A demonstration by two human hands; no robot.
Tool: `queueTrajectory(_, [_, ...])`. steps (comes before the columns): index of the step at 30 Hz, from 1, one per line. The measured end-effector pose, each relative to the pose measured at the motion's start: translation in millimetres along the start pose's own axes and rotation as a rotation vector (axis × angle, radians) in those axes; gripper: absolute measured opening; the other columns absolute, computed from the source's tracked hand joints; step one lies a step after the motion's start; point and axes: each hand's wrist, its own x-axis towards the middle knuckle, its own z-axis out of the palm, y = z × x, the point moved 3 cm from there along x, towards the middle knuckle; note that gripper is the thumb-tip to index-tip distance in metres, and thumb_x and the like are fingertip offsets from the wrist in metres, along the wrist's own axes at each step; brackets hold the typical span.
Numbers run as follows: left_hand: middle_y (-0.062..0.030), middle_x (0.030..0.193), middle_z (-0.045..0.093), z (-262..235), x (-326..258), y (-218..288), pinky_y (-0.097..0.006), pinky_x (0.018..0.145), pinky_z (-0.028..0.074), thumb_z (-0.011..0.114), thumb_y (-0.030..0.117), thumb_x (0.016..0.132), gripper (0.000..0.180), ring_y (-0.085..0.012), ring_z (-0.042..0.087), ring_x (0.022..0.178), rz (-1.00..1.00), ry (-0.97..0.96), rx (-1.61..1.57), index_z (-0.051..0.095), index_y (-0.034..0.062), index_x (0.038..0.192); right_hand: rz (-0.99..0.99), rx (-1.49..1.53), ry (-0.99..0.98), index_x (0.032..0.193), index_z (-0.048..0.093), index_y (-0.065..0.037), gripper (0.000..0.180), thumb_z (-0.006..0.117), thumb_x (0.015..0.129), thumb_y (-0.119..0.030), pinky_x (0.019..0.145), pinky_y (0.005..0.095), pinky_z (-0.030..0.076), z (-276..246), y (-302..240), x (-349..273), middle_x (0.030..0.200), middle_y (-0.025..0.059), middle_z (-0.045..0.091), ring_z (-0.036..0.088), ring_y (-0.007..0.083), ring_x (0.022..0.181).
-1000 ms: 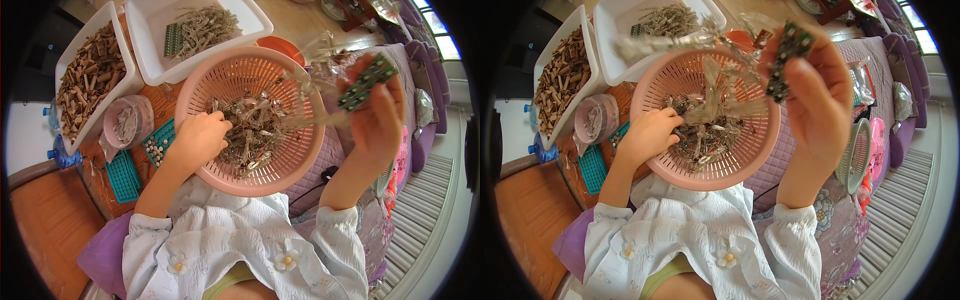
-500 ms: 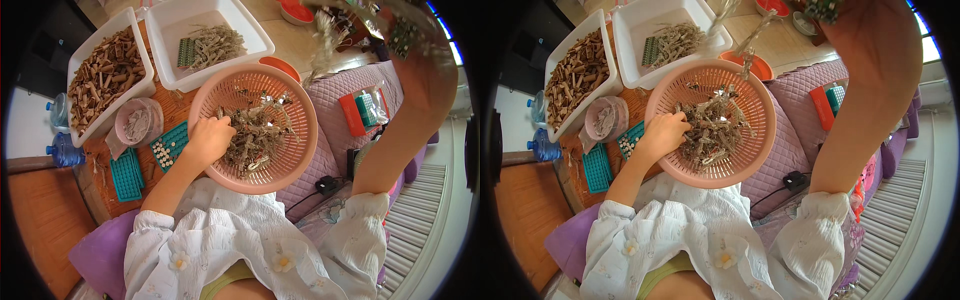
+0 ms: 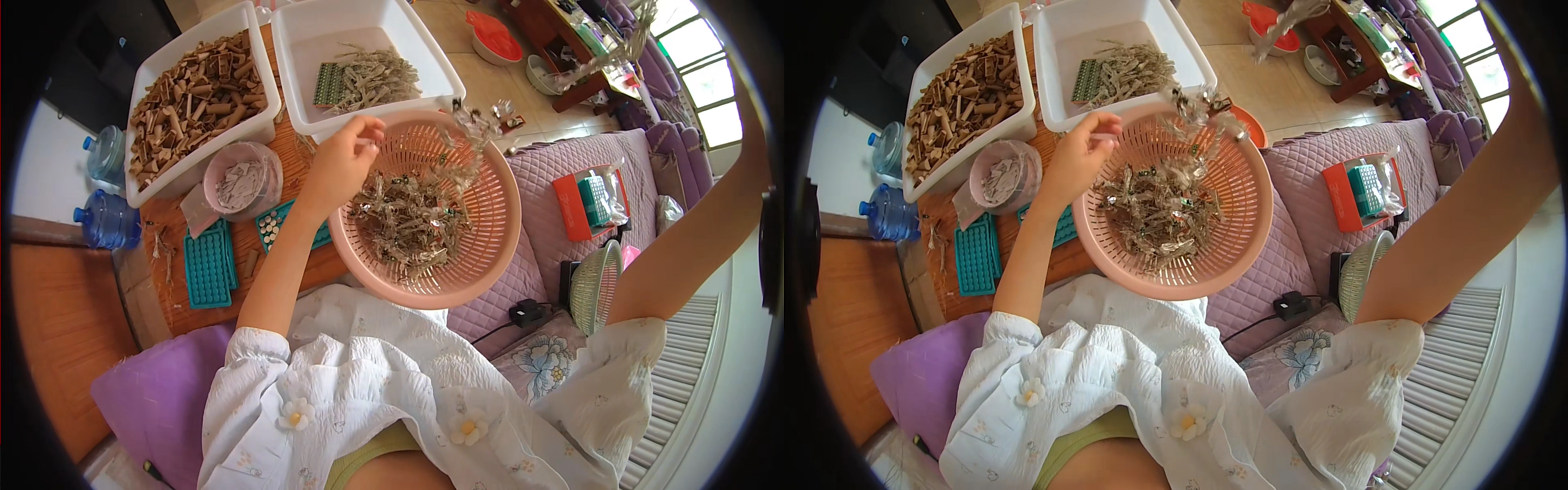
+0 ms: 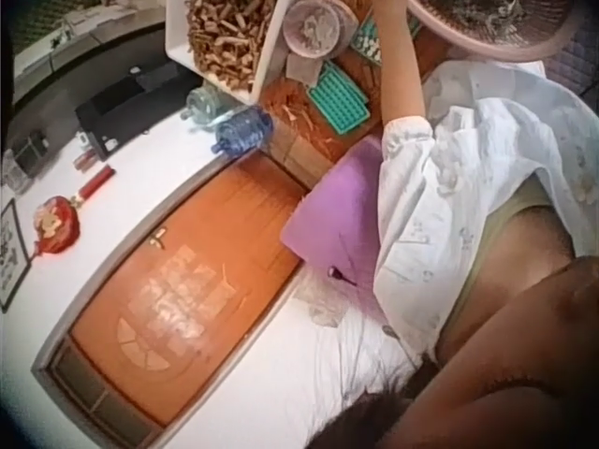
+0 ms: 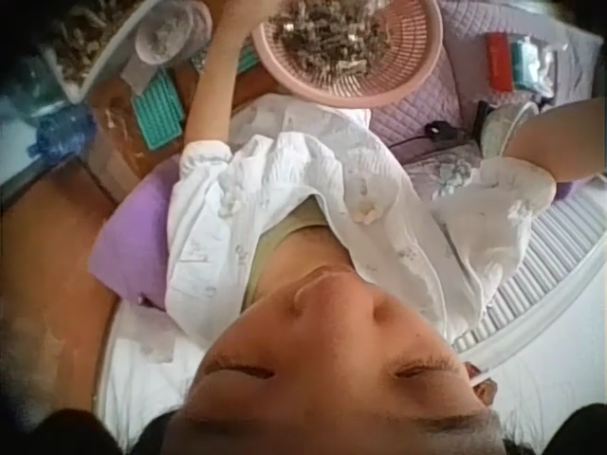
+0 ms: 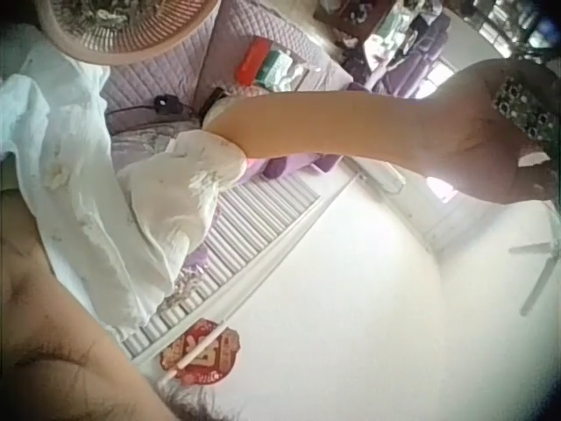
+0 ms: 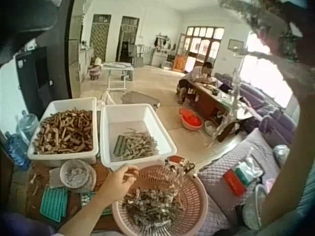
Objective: The person sorts and untangles small electronic circuit boards and wiring components by hand, taking them from a plastic basket and placing them into sorting trays.
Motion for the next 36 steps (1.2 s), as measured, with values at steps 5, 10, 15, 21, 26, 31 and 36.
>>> queueTrajectory(5, [-0.0027, 0.099, 0.053, -8, -5, 0, -0.022, 0.072, 0.046, 0.047, 0.004, 0.084, 0.02, -0.0104, 0.055, 0.084, -0.175, 0.164, -0.723, 0.051, 0.0067, 0.103, 0.108, 0.066, -0.032, 0.099, 0.053, -0.001, 0.023, 0.051, 0.079, -0.011, 0.072, 0.0287, 0.044, 275, 185, 20, 0.088, 0.0101, 0.056, 0.053, 0.018, 0.081])
queueTrajectory(10, [-0.0017, 0.092, 0.054, -33, -16, -15, -0.021, 0.069, 0.045, 0.05, 0.002, 0.082, 0.017, -0.0085, 0.053, 0.078, -0.164, 0.384, -0.86, 0.053, 0.0072, 0.098, 0.456, -0.994, -0.045, 0.088, 0.057, 0.002, 0.018, 0.058, 0.07, -0.001, 0.062, 0.0228, 0.042, 250, 270, -2, 0.075, 0.0048, 0.057, 0.052, 0.0093, 0.068])
queueTrajectory(15, [-0.0029, 0.097, 0.053, -16, -17, 1, -0.023, 0.076, 0.043, 0.052, 0.002, 0.079, 0.021, -0.0104, 0.052, 0.085, -0.088, 0.199, -0.798, 0.051, 0.0057, 0.1, 0.447, -0.708, 0.114, 0.101, 0.055, 0.002, 0.026, 0.053, 0.075, 0.001, 0.071, 0.0235, 0.043, 256, 233, 6, 0.085, 0.005, 0.058, 0.054, 0.0104, 0.077])
queueTrajectory(21, [-0.0096, 0.112, 0.05, 26, -20, 26, -0.03, 0.093, 0.037, 0.057, 0.003, 0.072, 0.046, -0.0202, 0.047, 0.107, 0.258, -0.195, -0.017, 0.045, 0.0037, 0.116, 0.453, 0.122, 0.109, 0.109, 0.046, 0.005, 0.028, 0.049, 0.081, -0.001, 0.077, 0.028, 0.048, 272, 222, 9, 0.099, 0.0102, 0.056, 0.058, 0.0162, 0.086])
queueTrajectory(26, [-0.0101, 0.12, 0.048, 52, -28, 25, -0.031, 0.095, 0.034, 0.065, 0.011, 0.072, 0.05, -0.021, 0.046, 0.11, 0.177, -0.517, -0.279, 0.047, 0.0033, 0.118, 0.437, 0.313, 0.196, 0.113, 0.044, 0.004, 0.033, 0.052, 0.084, -0.008, 0.075, 0.0309, 0.051, 281, 235, 5, 0.103, 0.0118, 0.056, 0.06, 0.0178, 0.088])
queueTrajectory(31, [-0.0029, 0.107, 0.055, 41, -35, 21, -0.027, 0.083, 0.043, 0.06, 0.011, 0.079, 0.031, -0.013, 0.055, 0.091, -0.331, -0.467, -0.795, 0.053, 0.0031, 0.108, 0.385, 0.01, 0.175, 0.113, 0.046, 0.004, 0.039, 0.056, 0.084, -0.02, 0.072, 0.0251, 0.051, 268, 244, -5, 0.096, 0.0083, 0.058, 0.059, 0.0141, 0.087])
queueTrajectory(36, [-0.0008, 0.079, 0.049, 18, -41, -7, -0.024, 0.07, 0.044, 0.051, 0.007, 0.083, 0.012, -0.0055, 0.049, 0.07, -0.28, 0.303, -0.955, 0.049, 0.0073, 0.096, 0.466, 0.129, 0.309, 0.11, 0.05, 0.004, 0.034, 0.056, 0.085, -0.016, 0.064, 0.0207, 0.046, 262, 256, -15, 0.094, 0.0048, 0.058, 0.056, 0.0083, 0.077])
